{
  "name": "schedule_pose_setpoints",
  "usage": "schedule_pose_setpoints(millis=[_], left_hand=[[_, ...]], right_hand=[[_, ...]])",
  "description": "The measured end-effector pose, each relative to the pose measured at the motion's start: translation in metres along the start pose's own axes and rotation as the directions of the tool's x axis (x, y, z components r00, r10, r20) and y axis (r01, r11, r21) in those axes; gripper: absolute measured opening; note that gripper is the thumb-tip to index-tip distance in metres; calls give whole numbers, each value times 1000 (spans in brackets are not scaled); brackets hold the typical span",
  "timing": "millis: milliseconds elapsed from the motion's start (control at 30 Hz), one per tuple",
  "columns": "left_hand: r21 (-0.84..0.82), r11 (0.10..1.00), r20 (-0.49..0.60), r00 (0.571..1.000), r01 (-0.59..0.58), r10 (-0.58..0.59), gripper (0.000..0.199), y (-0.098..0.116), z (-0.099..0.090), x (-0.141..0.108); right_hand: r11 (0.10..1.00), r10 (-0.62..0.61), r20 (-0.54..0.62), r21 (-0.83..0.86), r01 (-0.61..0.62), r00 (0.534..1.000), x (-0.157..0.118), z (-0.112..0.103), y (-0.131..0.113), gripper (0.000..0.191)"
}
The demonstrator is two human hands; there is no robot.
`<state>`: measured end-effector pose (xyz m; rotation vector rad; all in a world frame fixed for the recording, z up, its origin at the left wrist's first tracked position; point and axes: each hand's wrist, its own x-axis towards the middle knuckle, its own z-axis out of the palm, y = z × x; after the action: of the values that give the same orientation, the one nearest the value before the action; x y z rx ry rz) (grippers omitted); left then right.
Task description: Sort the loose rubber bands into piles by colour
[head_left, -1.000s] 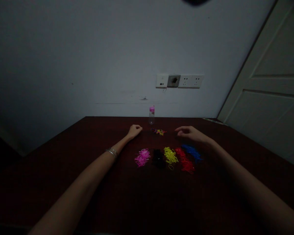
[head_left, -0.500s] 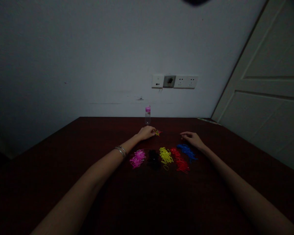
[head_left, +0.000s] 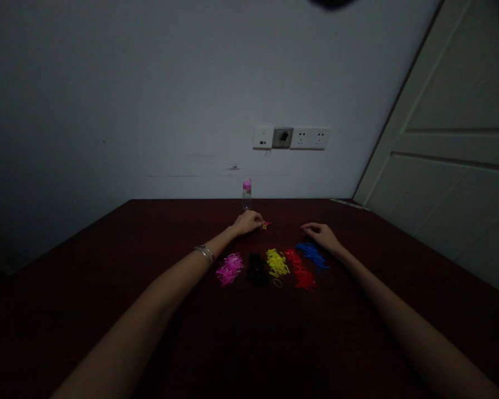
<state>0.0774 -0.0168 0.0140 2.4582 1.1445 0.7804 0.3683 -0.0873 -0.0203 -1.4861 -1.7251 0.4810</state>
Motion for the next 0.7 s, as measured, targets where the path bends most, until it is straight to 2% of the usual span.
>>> schedule_pose_setpoints(millis=[133,233,333,433,567,700], left_hand=[[-122,992,-67,996,44,-52,18,5,-7,2],[-262,961,-37,994,92,-105,18,12,-15,0],[-367,926,98,993,92,-60,16,24,-23,-7],[-413,908,249,968,71,38,12,39,-30,-18],[-399,915,439,887,51,142,10,57,-28,-33],[-365,926,566,813,96,139,15,64,-21,-40]], right_hand=[[1000,5,4,16,-5,1000,0,1,-1,29],[1000,6,7,7,-6,1000,0,1,-1,29],[1000,-4,13,-7,4,1000,2,1,4,30],[1000,-3,14,-15,4,1000,4,2,9,31],[1000,-2,11,-22,2,1000,4,2,9,31],[1000,-3,-8,-27,2,1000,1,1,3,30]])
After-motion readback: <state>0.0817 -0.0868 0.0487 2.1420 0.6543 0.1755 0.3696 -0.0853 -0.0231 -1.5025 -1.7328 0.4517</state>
